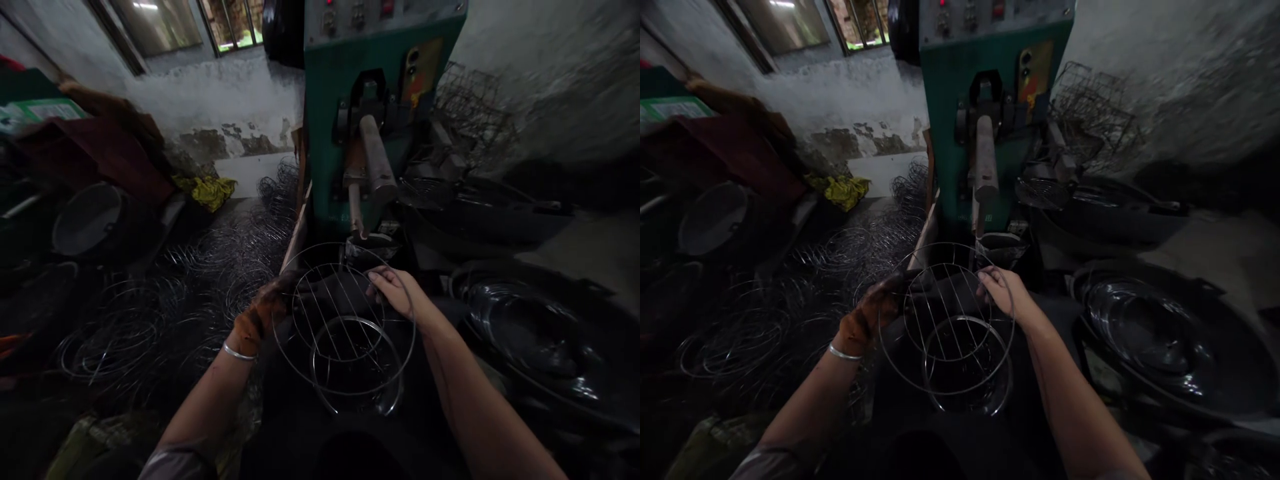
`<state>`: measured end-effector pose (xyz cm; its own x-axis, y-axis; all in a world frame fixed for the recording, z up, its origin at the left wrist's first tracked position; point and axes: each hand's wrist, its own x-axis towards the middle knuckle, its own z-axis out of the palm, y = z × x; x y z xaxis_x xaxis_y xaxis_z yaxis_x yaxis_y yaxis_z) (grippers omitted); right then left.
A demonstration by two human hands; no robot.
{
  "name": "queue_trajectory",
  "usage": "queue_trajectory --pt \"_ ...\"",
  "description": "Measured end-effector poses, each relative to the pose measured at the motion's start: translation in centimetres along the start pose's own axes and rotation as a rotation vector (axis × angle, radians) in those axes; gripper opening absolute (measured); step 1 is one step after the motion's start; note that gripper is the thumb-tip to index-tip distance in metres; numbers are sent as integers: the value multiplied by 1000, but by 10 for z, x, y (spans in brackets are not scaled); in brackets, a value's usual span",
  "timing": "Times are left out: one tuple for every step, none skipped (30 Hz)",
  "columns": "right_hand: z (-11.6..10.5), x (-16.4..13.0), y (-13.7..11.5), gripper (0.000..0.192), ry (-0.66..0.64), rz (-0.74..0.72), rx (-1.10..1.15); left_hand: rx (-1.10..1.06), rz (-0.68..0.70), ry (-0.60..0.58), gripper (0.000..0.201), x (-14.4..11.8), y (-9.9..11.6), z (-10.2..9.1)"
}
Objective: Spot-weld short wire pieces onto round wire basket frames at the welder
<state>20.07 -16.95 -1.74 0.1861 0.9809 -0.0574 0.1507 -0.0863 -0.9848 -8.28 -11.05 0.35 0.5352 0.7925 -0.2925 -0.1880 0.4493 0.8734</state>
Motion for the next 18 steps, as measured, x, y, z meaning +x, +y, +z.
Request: queue_trajectory --pt "1 1 2 66 27 -5 -8 -13 -15 -51 44 -1 2 2" --pt "2 3 3 67 53 -12 -10 -26 -13 -92 46 -2 5 5" --pt "2 4 5 67 80 -23 -9 -40 0 -123 47 -4 6 8" --pt "1 6 7 67 109 -38 -7 -50 22 -139 47 -6 6 12" --pt "1 9 10 66 145 -59 -2 -58 53 -137 47 -8 5 15" --pt "0 12 12 65 182 -80 4 -64 86 -122 46 -10 4 18" --pt "0 16 15 64 220 -98 5 -71 116 -105 45 -12 1 20" --pt "-1 20 18 63 262 -112 3 -81 139 -88 45 -13 -3 22" --pt "0 24 22 61 295 -120 -3 -93 150 -78 45 -13 -7 24" --pt "0 28 25 60 315 -123 -11 -103 155 -72 47 -14 -10 25" --pt "2 32 28 59 319 -122 -20 -110 157 -65 49 -14 -14 25" --pt "4 34 30 58 306 -116 -30 -110 159 -55 51 -14 -16 25" --pt "6 36 32 57 281 -105 -33 -104 166 -41 52 -16 -18 24" --pt "9 38 34 56 249 -87 -31 -91 179 -25 52 -18 -18 22" --pt "12 39 36 55 221 -66 -25 -69 200 -9 53 -21 -17 21" --pt "14 40 37 55 202 -49 -19 -38 224 3 54 -25 -16 21" --pt "17 42 38 54 195 -41 -20 -1 248 10 56 -30 -14 20" --pt "18 45 38 54 198 -45 -35 37 269 14 59 -35 -11 21"
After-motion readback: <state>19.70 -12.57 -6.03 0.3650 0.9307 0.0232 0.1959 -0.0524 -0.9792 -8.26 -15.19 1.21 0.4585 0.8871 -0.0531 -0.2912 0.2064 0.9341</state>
